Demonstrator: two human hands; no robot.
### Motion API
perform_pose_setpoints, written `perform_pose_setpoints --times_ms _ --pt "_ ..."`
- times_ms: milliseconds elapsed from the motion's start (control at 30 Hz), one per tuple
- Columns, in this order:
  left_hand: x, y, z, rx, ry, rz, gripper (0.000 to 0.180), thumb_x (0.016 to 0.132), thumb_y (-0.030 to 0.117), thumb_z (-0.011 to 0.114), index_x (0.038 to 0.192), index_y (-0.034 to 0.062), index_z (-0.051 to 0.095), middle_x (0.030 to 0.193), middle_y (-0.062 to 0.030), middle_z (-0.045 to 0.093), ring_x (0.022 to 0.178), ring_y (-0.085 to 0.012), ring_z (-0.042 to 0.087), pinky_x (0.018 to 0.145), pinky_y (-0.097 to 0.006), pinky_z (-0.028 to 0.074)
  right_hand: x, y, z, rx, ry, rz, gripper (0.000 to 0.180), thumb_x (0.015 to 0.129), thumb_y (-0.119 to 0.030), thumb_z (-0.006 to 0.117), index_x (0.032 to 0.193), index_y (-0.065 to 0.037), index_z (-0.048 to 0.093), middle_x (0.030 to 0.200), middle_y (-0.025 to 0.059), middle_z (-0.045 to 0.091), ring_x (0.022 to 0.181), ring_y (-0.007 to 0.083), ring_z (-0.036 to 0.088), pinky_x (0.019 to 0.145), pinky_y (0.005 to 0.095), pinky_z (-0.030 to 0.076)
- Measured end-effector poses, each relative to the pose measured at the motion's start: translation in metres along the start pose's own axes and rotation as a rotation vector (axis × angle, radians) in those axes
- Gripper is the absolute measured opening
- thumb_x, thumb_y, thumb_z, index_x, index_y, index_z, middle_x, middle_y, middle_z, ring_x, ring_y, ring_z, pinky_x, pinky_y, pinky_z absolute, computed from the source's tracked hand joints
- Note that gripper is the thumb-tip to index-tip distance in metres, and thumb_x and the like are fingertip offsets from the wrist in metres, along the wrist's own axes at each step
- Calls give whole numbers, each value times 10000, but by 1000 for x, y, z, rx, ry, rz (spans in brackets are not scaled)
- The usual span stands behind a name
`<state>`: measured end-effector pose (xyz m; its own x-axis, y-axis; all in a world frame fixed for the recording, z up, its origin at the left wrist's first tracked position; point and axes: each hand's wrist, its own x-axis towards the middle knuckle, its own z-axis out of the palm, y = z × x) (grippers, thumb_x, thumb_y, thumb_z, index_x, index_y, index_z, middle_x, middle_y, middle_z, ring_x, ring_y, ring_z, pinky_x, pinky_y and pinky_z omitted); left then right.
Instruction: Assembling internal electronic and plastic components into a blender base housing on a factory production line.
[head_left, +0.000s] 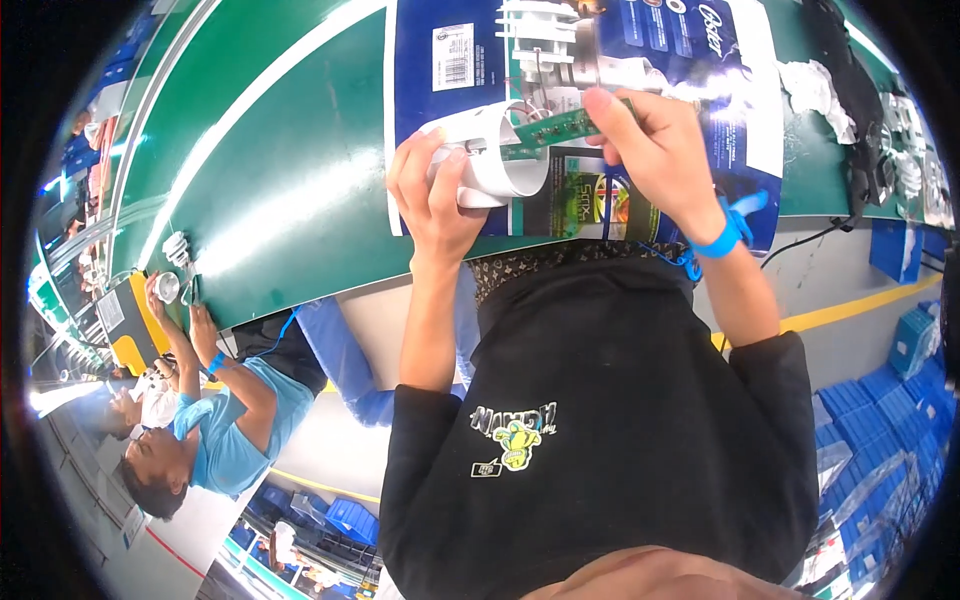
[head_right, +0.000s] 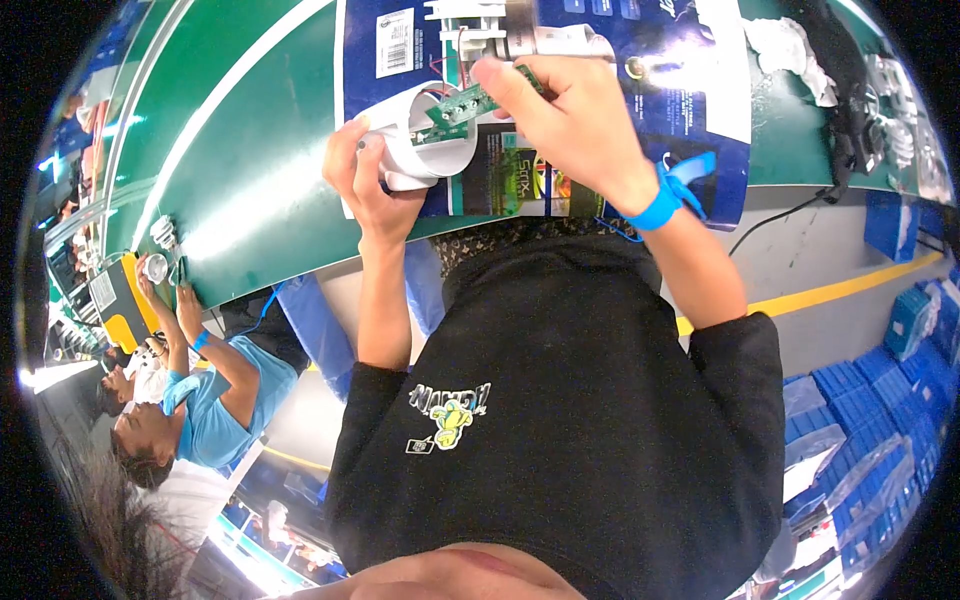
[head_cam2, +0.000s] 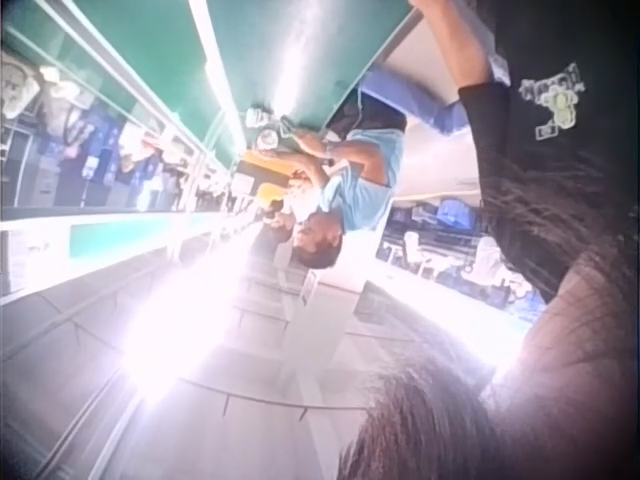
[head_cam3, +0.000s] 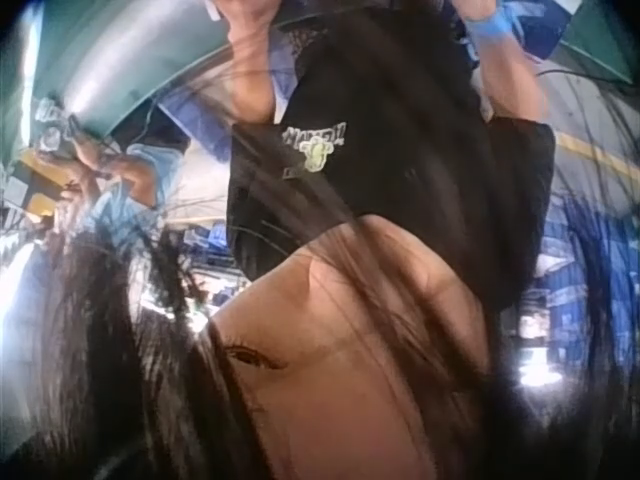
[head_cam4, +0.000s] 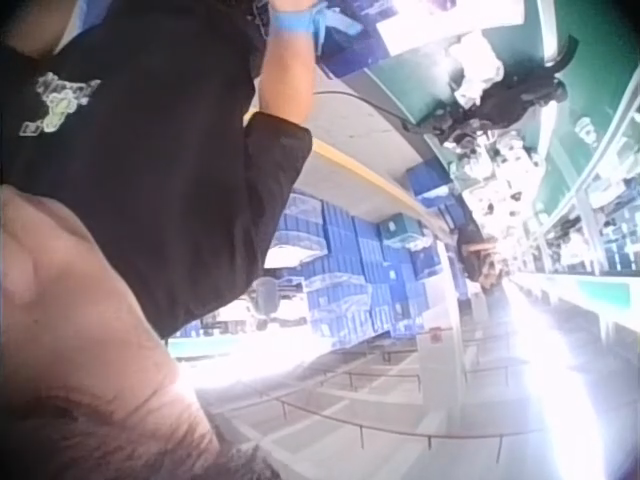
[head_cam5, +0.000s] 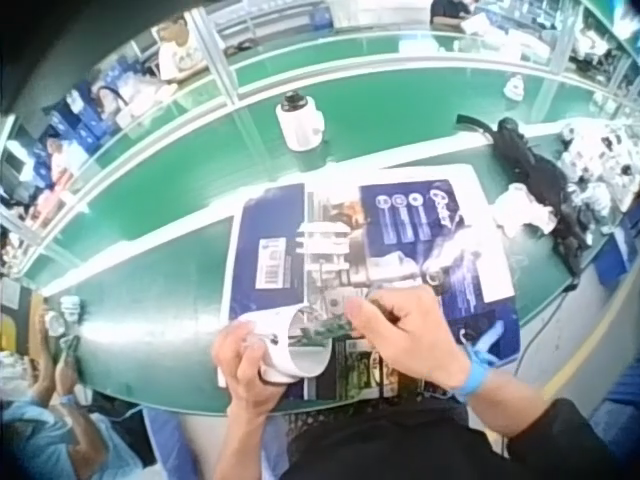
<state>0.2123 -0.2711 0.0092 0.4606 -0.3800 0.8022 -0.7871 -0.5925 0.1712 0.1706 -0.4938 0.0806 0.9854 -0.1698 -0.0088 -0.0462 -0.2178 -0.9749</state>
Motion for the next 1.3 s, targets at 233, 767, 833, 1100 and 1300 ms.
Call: perform_pose_setpoints --times_ms 233,767,833,1100,1300 --pt "5 3 2 -16 65 -80 617 642 105 793 1165 132 468 1187 -137 511 1074 -344 504 873 -438 442 -7 14 21 253 -92 144 382 911 -339 588 825 30 632 613 32 557 469 39 440 425 188 331" --pt "3 0 1 -53 9 -38 674 613 72 808 1172 128 435 1219 -150 469 1106 -374 491 898 -477 451 -3 -6 19 369 -228 303 387 942 -313 511 761 3 641 596 6 567 526 45 484 466 207 368" --pt "3 -1 1 -57 2 -37 688 611 77 815 1177 127 428 1225 -156 459 1110 -379 490 901 -487 452 -2 -5 19 329 -271 256 379 943 -299 512 756 4 643 602 4 573 538 44 490 476 210 379" --pt "2 -3 1 -98 14 -21 679 606 67 813 1166 142 436 1216 -150 460 1108 -373 492 911 -490 441 12 -8 9 69 -342 104 394 901 -275 516 677 36 604 536 39 544 479 72 443 455 277 347" --pt "0 -2 2 -72 -5 -22 657 613 46 799 1159 143 446 1219 -145 461 1111 -375 490 913 -482 441 17 -9 10 -3 -366 64 388 887 -283 511 680 27 618 528 56 558 461 85 468 447 274 356"
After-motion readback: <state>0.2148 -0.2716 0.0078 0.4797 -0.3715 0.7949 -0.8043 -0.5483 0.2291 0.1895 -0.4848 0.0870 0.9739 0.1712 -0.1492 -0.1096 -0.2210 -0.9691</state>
